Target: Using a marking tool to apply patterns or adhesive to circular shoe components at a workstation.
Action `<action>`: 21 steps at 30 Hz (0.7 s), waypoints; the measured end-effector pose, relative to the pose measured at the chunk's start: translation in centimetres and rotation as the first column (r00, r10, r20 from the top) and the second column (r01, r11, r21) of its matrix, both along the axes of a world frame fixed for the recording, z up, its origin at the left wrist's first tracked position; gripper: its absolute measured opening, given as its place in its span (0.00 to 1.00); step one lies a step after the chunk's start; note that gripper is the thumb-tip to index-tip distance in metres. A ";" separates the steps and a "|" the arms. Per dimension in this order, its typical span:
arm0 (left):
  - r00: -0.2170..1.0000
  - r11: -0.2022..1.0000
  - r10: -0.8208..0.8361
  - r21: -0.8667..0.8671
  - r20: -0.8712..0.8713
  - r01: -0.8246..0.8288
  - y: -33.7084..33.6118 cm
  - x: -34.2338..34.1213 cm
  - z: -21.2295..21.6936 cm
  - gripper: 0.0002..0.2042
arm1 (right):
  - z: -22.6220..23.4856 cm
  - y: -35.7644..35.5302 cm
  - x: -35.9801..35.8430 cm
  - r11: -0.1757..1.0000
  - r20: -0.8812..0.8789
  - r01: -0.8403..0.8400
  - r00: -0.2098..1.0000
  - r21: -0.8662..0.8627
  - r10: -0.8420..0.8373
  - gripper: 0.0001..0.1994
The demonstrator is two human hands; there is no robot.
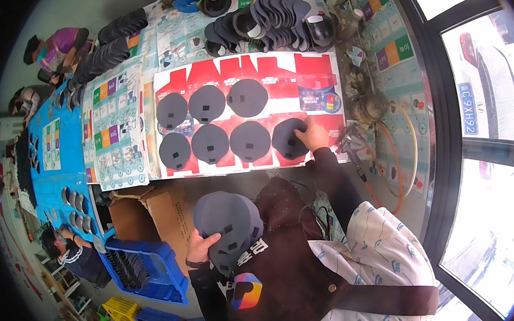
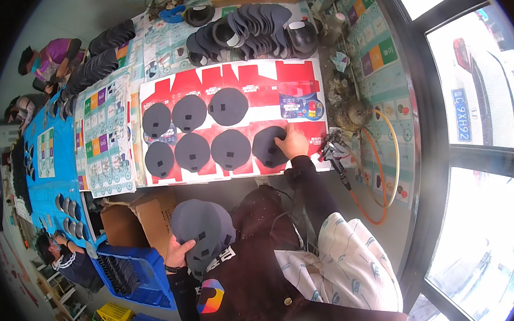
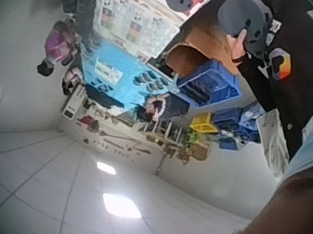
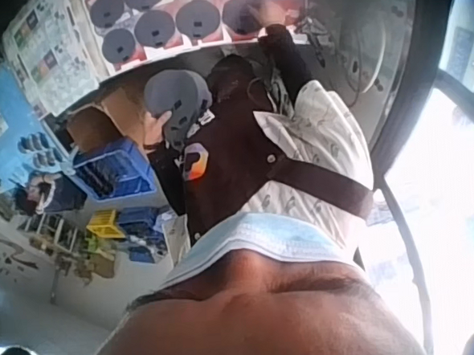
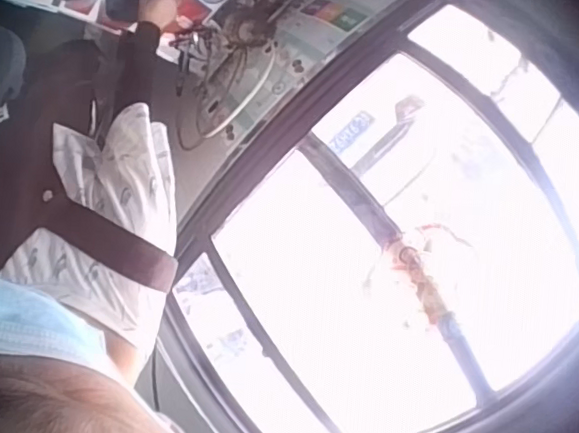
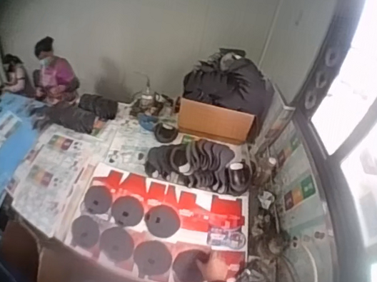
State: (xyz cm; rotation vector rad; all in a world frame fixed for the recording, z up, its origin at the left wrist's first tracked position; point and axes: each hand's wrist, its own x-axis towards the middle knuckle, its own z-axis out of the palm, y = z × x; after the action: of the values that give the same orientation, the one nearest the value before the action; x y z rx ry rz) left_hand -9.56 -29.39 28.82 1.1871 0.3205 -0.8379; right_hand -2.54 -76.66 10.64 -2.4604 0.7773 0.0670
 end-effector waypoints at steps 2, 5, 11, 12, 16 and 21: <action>1.000 1.000 0.003 -0.002 -0.003 -0.003 -0.2 0.0 0.4 0.31 | 0.3 0.8 0.9 0.890 0.301 0.050 0.948 -0.453 0.100 0.15; 0.996 0.997 0.080 -0.002 0.030 -0.080 -0.6 -0.1 0.9 0.27 | -0.8 1.8 2.4 0.941 0.251 -0.110 0.968 0.319 0.029 0.16; 0.999 0.999 0.035 0.008 0.008 -0.035 0.1 0.1 1.4 0.26 | 3.1 7.0 4.7 0.785 -0.088 -0.012 0.993 0.619 0.084 0.10; 0.999 0.998 0.026 0.065 -0.023 -0.024 0.3 0.0 1.6 0.25 | 5.5 9.4 4.2 0.536 0.049 -0.134 0.984 0.834 0.171 0.14; 0.999 1.000 -0.011 0.013 0.033 0.011 0.3 0.1 1.6 0.20 | 16.7 17.4 2.8 0.107 0.305 -0.457 0.733 0.883 0.608 0.25; 0.995 0.997 -0.032 0.073 0.091 0.025 0.4 -0.8 1.2 0.18 | 22.8 21.6 2.4 0.441 0.143 -0.803 0.530 0.401 0.836 0.17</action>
State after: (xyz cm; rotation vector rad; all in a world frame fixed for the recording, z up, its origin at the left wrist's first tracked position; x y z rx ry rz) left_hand -10.35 -28.94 29.97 1.2958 0.2604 -0.7988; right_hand -0.18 -55.05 33.43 -2.1577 -0.4840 0.6346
